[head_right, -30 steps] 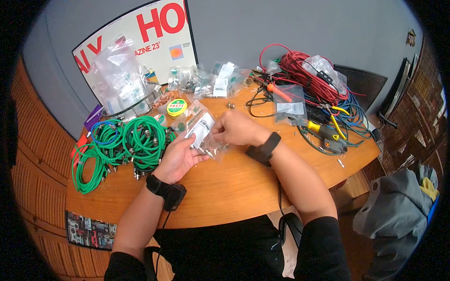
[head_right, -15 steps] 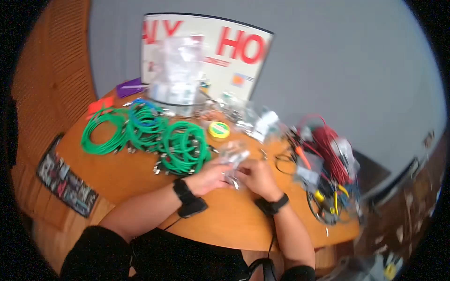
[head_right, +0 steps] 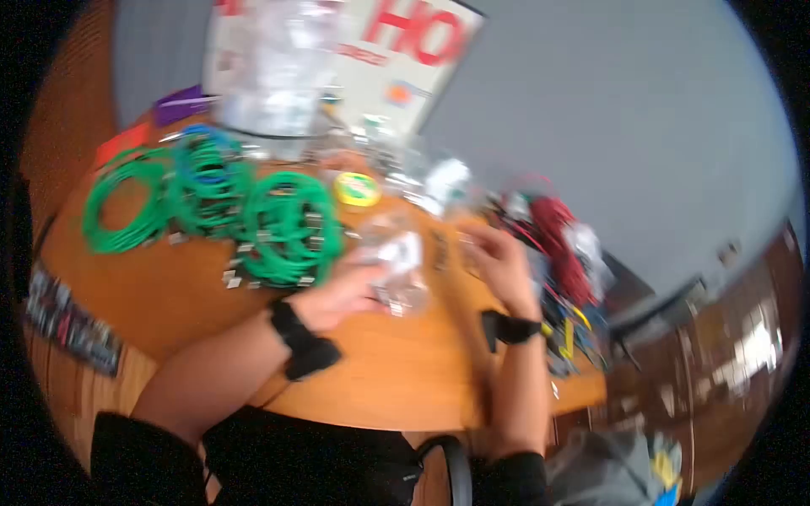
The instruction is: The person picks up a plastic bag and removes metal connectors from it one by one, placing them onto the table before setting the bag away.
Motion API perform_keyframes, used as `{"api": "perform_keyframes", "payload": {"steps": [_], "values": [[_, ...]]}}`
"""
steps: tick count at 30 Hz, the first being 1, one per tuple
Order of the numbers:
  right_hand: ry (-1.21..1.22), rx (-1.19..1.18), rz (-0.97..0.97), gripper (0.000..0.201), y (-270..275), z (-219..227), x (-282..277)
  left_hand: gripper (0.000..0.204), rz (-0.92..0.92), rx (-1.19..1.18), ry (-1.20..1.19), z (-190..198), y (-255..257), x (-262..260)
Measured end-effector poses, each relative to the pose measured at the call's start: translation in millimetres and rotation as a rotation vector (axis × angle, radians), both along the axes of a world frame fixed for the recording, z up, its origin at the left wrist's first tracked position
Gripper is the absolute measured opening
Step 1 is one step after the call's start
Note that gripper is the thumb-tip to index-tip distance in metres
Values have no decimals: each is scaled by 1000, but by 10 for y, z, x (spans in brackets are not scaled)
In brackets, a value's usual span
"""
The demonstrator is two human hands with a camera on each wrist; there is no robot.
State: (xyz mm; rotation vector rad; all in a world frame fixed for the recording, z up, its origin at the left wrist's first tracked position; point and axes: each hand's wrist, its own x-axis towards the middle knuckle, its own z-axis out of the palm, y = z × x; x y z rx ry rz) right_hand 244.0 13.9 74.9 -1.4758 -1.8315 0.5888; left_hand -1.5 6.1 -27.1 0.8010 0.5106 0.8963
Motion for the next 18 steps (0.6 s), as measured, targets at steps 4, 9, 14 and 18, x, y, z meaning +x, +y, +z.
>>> {"api": "perform_keyframes", "payload": {"steps": [4, 9, 14, 18], "values": [[204, -39, -18, 10, 215, -190, 118, 44, 42, 11, 50, -42, 30, 56], [133, 32, 0, 8, 499, -376, 108, 42, 37, -42, 129, 16, 15, 34], [-74, 155, 12, 12, 874, -479, 96, 42, 29, -89, 99, 84, 19, -12], [-323, 195, -52, 14, 1006, -389, 27, 42, 7, -87, 99, 169, -15, -32]]}}
